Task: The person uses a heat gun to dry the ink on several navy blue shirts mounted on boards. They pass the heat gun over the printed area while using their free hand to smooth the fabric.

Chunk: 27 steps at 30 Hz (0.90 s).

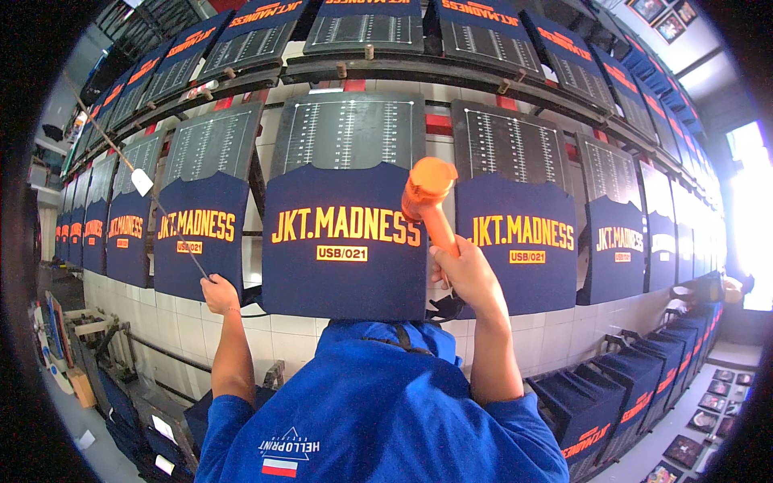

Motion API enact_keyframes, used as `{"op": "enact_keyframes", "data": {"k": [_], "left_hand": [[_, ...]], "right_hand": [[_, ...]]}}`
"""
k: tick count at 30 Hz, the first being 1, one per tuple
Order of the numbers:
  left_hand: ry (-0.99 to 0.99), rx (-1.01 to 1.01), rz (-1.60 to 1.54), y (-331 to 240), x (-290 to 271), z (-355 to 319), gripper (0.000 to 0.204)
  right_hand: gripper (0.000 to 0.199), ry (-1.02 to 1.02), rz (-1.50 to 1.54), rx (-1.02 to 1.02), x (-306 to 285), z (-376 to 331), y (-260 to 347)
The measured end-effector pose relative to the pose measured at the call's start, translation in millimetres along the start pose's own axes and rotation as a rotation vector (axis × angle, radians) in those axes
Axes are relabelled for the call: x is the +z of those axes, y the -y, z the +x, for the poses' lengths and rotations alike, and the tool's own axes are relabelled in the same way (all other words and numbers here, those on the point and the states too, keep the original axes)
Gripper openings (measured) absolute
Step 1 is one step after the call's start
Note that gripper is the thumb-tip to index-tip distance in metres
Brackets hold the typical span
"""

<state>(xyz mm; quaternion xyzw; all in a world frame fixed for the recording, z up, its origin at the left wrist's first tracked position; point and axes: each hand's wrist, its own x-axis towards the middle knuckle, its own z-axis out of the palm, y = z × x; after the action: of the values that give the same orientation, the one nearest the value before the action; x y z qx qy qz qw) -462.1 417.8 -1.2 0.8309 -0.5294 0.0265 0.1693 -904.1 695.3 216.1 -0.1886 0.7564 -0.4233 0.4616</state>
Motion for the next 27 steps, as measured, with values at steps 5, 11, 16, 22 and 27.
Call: {"op": "enact_keyframes", "data": {"k": [5, 11, 16, 22, 27], "left_hand": [[0.004, 0.014, -0.041, -4, 0, 1, 0.038], [-0.006, 0.067, -0.32, 49, 13, 32, 0.046], [-0.038, -0.006, -0.335, 64, -1, 64, 0.042], [-0.02, 0.241, -0.248, 63, 8, 77, 0.048], [-0.104, 0.715, -0.243, -9, 3, 26, 0.057]], "right_hand": [[0.02, -0.055, 0.024, 0.028, -2, -12, 5], [0.021, -0.1, 0.019, 0.035, 23, -30, -2], [0.026, 0.148, 0.181, 0.163, 40, -52, -5], [0.026, 0.041, 0.166, 0.12, 89, -54, -5], [0.026, -0.064, 0.161, 0.125, 110, -60, -6]]}}
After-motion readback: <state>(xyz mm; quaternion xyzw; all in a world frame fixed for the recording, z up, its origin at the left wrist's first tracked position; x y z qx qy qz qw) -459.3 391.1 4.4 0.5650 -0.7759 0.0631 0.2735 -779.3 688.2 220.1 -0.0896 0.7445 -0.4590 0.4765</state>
